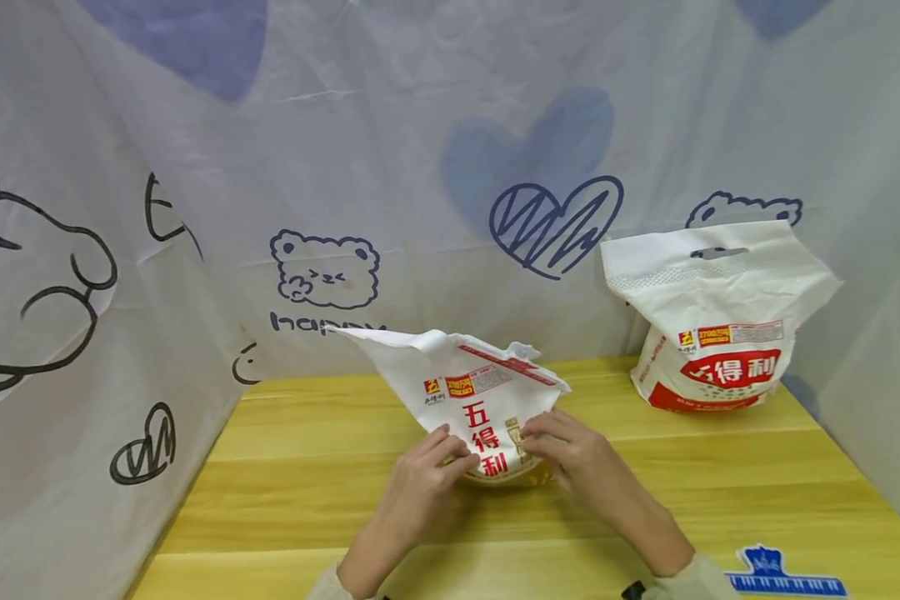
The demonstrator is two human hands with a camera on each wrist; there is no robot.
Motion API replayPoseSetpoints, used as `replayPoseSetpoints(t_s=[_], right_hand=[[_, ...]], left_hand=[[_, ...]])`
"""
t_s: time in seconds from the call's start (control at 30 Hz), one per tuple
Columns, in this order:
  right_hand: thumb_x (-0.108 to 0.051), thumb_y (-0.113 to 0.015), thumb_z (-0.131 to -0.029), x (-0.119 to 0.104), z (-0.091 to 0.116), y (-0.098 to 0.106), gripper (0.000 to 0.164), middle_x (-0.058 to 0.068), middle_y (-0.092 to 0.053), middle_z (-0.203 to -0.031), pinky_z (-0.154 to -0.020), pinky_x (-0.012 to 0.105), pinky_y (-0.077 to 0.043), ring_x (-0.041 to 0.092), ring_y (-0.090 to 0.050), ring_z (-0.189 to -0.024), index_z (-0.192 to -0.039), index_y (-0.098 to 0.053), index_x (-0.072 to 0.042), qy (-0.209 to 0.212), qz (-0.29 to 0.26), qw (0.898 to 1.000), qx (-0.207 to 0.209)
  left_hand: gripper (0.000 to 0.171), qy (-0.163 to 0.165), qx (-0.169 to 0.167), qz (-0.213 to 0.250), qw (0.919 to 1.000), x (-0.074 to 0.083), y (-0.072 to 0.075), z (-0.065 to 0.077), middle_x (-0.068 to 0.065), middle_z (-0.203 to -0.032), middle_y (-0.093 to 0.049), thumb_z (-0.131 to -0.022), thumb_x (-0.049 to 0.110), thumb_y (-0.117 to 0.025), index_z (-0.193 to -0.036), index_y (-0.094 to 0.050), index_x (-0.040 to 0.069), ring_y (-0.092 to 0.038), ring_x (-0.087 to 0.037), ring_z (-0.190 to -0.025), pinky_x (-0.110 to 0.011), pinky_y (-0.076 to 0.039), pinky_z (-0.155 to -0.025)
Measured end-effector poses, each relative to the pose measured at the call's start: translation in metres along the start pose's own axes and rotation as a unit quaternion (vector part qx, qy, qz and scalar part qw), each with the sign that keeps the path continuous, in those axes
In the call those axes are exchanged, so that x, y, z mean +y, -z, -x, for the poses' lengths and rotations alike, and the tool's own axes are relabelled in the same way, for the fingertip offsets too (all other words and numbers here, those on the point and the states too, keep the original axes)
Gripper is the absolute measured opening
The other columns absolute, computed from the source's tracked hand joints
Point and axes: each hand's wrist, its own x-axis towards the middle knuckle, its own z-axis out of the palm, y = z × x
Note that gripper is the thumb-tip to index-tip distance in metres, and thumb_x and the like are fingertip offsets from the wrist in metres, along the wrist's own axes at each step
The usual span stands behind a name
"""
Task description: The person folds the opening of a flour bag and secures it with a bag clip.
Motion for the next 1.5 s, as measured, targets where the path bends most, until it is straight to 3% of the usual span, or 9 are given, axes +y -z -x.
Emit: replayPoseSetpoints(t_s=[0.17,0.37,0.63,0.83,1.2,1.5], right_hand=[[0.011,-0.074,-0.078,0.001,0.0,-0.002,0.023,0.006,-0.072,-0.111,-0.094,0.033,-0.055,0.026,-0.068,-0.105,-0.096,-0.077,-0.004,-0.002,-0.023,1.0,0.0],[0.02,-0.073,-0.074,0.003,-0.003,-0.007,0.03,0.006,-0.072,-0.107,-0.093,0.031,-0.055,0.026,-0.069,-0.102,-0.093,-0.077,-0.003,0.005,-0.04,0.999,0.008],[0.021,-0.073,-0.075,0.006,-0.007,-0.012,0.03,0.005,-0.073,-0.106,-0.092,0.028,-0.055,0.025,-0.069,-0.102,-0.093,-0.077,-0.003,0.002,-0.069,0.998,0.004],[0.021,-0.074,-0.075,0.006,-0.009,-0.015,0.03,0.005,-0.073,-0.105,-0.093,0.027,-0.055,0.024,-0.068,-0.101,-0.092,-0.077,-0.003,-0.001,-0.087,0.996,0.0],[0.017,-0.075,-0.078,0.009,-0.021,-0.032,0.021,0.006,-0.072,-0.1,-0.089,0.027,-0.055,0.023,-0.068,-0.096,-0.087,-0.075,-0.002,0.017,-0.079,0.997,0.009],[0.017,-0.074,-0.08,0.002,-0.027,-0.039,0.02,0.007,-0.073,-0.1,-0.092,0.026,-0.054,0.023,-0.068,-0.098,-0.088,-0.076,-0.001,-0.009,-0.074,0.997,0.001]], left_hand=[[0.024,-0.006,0.011,-0.01,0.9999,-0.002,0.0,0.0,0.003,-0.09,-0.07,-0.079,-0.005,-0.066,-0.088,-0.08,0.014,-0.071,-0.022,-0.096,-0.035,-0.053,-0.099],[0.028,-0.01,0.011,-0.009,0.9998,-0.006,0.001,0.002,0.002,-0.09,-0.071,-0.074,-0.01,-0.068,-0.086,-0.079,0.012,-0.072,-0.02,-0.094,-0.037,-0.054,-0.096],[0.024,-0.01,0.027,-0.002,0.9996,-0.008,0.004,0.004,0.002,-0.088,-0.071,-0.077,-0.007,-0.065,-0.083,-0.078,0.013,-0.073,-0.019,-0.091,-0.038,-0.056,-0.093],[0.029,0.01,0.021,0.006,0.9997,-0.008,0.007,0.006,0.003,-0.087,-0.071,-0.075,-0.011,-0.062,-0.082,-0.077,0.013,-0.073,-0.021,-0.092,-0.039,-0.056,-0.093],[0.03,0.019,0.017,0.018,0.9995,-0.02,0.014,0.011,0.002,-0.087,-0.071,-0.071,-0.013,-0.065,-0.082,-0.077,0.012,-0.073,-0.023,-0.091,-0.041,-0.056,-0.092],[0.037,0.038,0.008,0.043,0.9983,-0.032,0.019,0.018,-0.001,-0.091,-0.075,-0.065,-0.018,-0.073,-0.085,-0.078,0.012,-0.074,-0.029,-0.095,-0.044,-0.057,-0.09]])
